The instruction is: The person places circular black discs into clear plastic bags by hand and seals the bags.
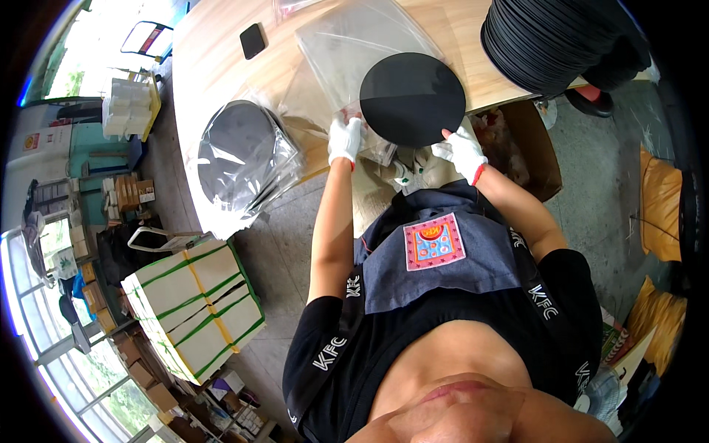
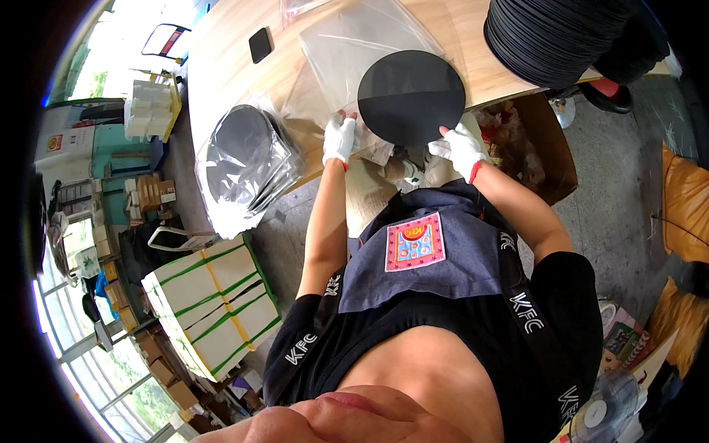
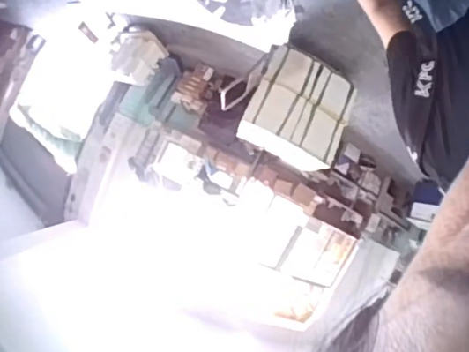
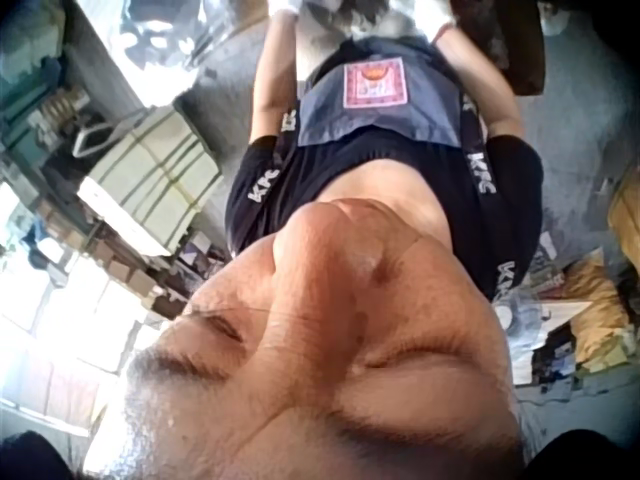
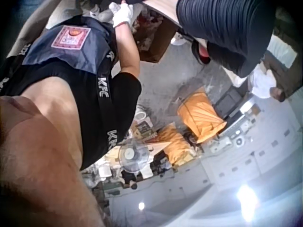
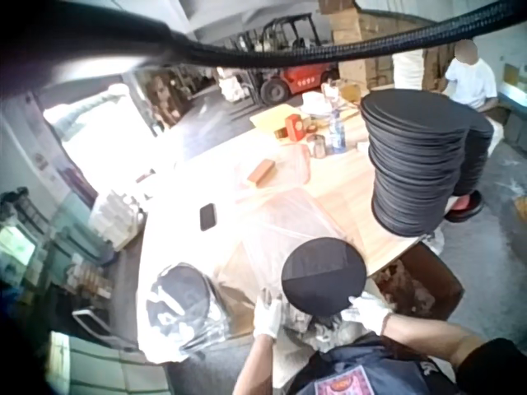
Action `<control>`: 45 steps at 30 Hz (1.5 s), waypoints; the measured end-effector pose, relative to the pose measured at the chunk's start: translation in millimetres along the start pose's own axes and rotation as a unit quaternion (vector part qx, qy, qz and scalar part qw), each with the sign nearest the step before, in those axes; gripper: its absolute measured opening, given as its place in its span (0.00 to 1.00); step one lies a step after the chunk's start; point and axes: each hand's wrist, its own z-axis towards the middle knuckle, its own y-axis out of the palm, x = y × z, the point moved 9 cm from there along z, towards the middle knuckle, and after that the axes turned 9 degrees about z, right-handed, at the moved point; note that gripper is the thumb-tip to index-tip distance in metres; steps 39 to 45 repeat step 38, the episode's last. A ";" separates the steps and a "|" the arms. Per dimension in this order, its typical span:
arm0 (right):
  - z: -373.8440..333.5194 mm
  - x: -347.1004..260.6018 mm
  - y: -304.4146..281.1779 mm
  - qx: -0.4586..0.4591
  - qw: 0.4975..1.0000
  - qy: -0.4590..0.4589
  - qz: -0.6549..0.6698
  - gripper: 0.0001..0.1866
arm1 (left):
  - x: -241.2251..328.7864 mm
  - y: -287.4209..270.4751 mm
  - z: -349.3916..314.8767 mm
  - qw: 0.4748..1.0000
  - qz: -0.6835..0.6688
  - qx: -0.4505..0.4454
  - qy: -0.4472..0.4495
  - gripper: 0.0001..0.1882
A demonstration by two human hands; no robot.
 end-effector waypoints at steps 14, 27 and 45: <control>-28.3 4.7 11.2 -0.014 0.999 0.010 0.046 0.12 | -18.0 69.9 -104.0 0.952 -0.103 -0.278 -0.074 0.09; -22.5 45.1 63.1 -0.213 0.958 0.158 0.112 0.19 | -52.4 72.9 -129.6 0.912 -0.078 -0.360 -0.184 0.14; -36.6 -61.4 150.6 -0.172 0.465 -0.481 -0.723 0.15 | -80.0 55.2 -121.7 0.911 -0.283 -0.205 -0.219 0.16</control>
